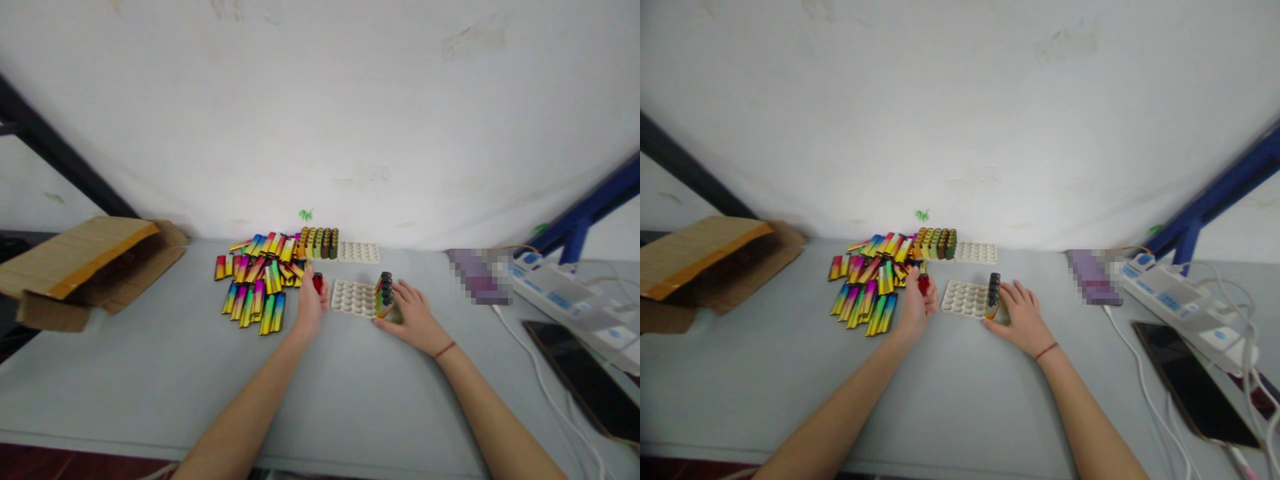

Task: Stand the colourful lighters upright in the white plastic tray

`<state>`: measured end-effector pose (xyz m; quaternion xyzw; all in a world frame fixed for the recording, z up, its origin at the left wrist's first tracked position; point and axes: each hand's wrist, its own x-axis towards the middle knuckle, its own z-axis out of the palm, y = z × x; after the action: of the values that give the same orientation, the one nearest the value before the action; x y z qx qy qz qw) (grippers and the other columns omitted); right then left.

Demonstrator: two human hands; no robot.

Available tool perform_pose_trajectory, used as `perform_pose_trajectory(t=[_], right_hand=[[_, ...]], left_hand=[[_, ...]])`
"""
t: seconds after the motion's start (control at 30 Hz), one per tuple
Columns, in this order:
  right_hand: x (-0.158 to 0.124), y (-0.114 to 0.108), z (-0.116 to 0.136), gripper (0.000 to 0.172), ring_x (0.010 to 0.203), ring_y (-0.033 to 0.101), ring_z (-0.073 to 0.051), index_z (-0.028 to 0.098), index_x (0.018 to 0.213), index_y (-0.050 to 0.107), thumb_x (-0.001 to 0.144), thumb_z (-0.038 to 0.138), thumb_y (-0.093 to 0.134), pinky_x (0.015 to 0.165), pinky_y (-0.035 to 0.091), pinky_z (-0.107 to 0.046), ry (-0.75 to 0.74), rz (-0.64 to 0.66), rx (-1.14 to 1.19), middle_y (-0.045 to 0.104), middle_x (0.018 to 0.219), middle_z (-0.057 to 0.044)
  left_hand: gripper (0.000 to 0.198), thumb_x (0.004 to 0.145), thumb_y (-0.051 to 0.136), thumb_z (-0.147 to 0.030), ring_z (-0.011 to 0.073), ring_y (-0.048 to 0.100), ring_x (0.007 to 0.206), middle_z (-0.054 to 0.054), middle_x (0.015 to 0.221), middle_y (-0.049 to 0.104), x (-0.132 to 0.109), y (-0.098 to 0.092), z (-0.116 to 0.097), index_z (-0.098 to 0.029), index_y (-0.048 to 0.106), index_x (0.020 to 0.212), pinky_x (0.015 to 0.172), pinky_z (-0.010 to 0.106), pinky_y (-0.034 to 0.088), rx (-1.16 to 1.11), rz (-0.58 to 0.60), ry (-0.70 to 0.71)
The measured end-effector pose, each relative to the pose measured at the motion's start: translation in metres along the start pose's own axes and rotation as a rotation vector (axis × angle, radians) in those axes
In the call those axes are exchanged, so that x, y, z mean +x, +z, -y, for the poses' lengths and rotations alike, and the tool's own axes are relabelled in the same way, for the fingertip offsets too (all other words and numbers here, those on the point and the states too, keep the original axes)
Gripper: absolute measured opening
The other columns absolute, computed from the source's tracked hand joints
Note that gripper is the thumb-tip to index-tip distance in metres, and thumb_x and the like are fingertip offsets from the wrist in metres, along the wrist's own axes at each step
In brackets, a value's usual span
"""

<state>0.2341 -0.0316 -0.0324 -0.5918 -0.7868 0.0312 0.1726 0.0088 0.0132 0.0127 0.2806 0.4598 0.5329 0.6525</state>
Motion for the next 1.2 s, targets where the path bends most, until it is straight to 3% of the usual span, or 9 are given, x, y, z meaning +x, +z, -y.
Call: perform_pose_trajectory(t=[0.33, 0.53, 0.63, 0.8, 0.9, 1.0, 1.07, 1.2], right_hand=[[0.0, 0.0, -0.001, 0.07, 0.136, 0.035, -0.038, 0.018, 0.134, 0.05, 0.08, 0.062, 0.056, 0.106, 0.031, -0.056, -0.007, -0.01, 0.01, 0.051, 0.14, -0.017], [0.0, 0.001, -0.001, 0.07, 0.135, 0.036, -0.038, 0.019, 0.134, 0.05, 0.08, 0.063, 0.056, 0.106, 0.031, -0.055, -0.012, -0.013, 0.011, 0.052, 0.138, -0.016], [0.0, 0.001, -0.001, 0.071, 0.135, 0.036, -0.038, 0.018, 0.135, 0.05, 0.08, 0.063, 0.056, 0.106, 0.031, -0.055, -0.007, -0.01, 0.012, 0.051, 0.138, -0.017], [-0.001, 0.001, -0.001, 0.071, 0.135, 0.036, -0.038, 0.016, 0.135, 0.049, 0.08, 0.062, 0.056, 0.106, 0.031, -0.056, -0.011, -0.007, 0.009, 0.05, 0.14, -0.017], [-0.001, 0.001, -0.001, 0.071, 0.135, 0.036, -0.038, 0.018, 0.136, 0.048, 0.08, 0.061, 0.057, 0.105, 0.032, -0.056, -0.019, -0.02, 0.007, 0.051, 0.139, -0.017], [-0.001, 0.001, -0.001, 0.07, 0.135, 0.037, -0.038, 0.018, 0.136, 0.048, 0.079, 0.06, 0.058, 0.105, 0.033, -0.056, -0.019, -0.029, -0.002, 0.052, 0.138, -0.017], [-0.001, 0.001, 0.0, 0.07, 0.135, 0.036, -0.038, 0.018, 0.135, 0.048, 0.079, 0.059, 0.059, 0.106, 0.032, -0.055, -0.016, -0.026, -0.007, 0.052, 0.138, -0.016], [-0.001, 0.001, 0.0, 0.07, 0.135, 0.036, -0.037, 0.02, 0.137, 0.047, 0.08, 0.059, 0.058, 0.105, 0.033, -0.055, -0.018, -0.022, -0.005, 0.051, 0.139, -0.016]], left_hand=[[0.045, 0.083, 0.036, -0.049, 0.005, 0.014, 0.034, -0.008, 0.041, 0.02, 0.004, -0.002, 0.002, -0.021, 0.028, 0.049, 0.035, 0.018, 0.011, -0.012, 0.007, 0.033], [0.046, 0.084, 0.035, -0.052, 0.0055, 0.014, 0.035, -0.008, 0.042, 0.019, 0.005, -0.004, 0.004, -0.021, 0.028, 0.051, 0.036, 0.019, 0.011, -0.029, -0.032, 0.066], [0.045, 0.085, 0.035, -0.057, 0.006, 0.019, 0.036, -0.008, 0.044, 0.024, 0.003, -0.003, 0.005, -0.02, 0.038, 0.058, 0.037, 0.019, 0.014, -0.004, -0.056, 0.152], [0.027, 0.086, 0.048, -0.047, 0.0087, 0.038, 0.047, -0.007, 0.058, 0.043, -0.006, -0.002, 0.012, -0.022, 0.048, 0.096, 0.047, 0.019, 0.032, 0.222, 0.087, 0.426], [0.023, 0.09, 0.047, -0.039, 0.0131, 0.054, 0.071, 0.001, 0.08, 0.057, -0.01, 0.0, 0.017, -0.021, 0.054, 0.102, 0.068, 0.025, 0.045, 0.494, 0.174, 0.616], [0.022, 0.089, 0.051, -0.035, 0.0196, 0.056, 0.101, 0.008, 0.103, 0.06, -0.007, 0.003, 0.018, -0.02, 0.062, 0.101, 0.091, 0.032, 0.044, 0.713, 0.201, 0.8], [0.023, 0.09, 0.052, -0.033, 0.0208, 0.056, 0.106, 0.009, 0.107, 0.063, -0.003, 0.006, 0.018, -0.021, 0.064, 0.104, 0.097, 0.035, 0.041, 0.782, 0.235, 0.851], [0.023, 0.092, 0.051, -0.031, 0.0218, 0.059, 0.106, 0.007, 0.109, 0.069, 0.002, 0.01, 0.018, -0.023, 0.065, 0.108, 0.098, 0.037, 0.039, 0.925, 0.283, 0.818]])
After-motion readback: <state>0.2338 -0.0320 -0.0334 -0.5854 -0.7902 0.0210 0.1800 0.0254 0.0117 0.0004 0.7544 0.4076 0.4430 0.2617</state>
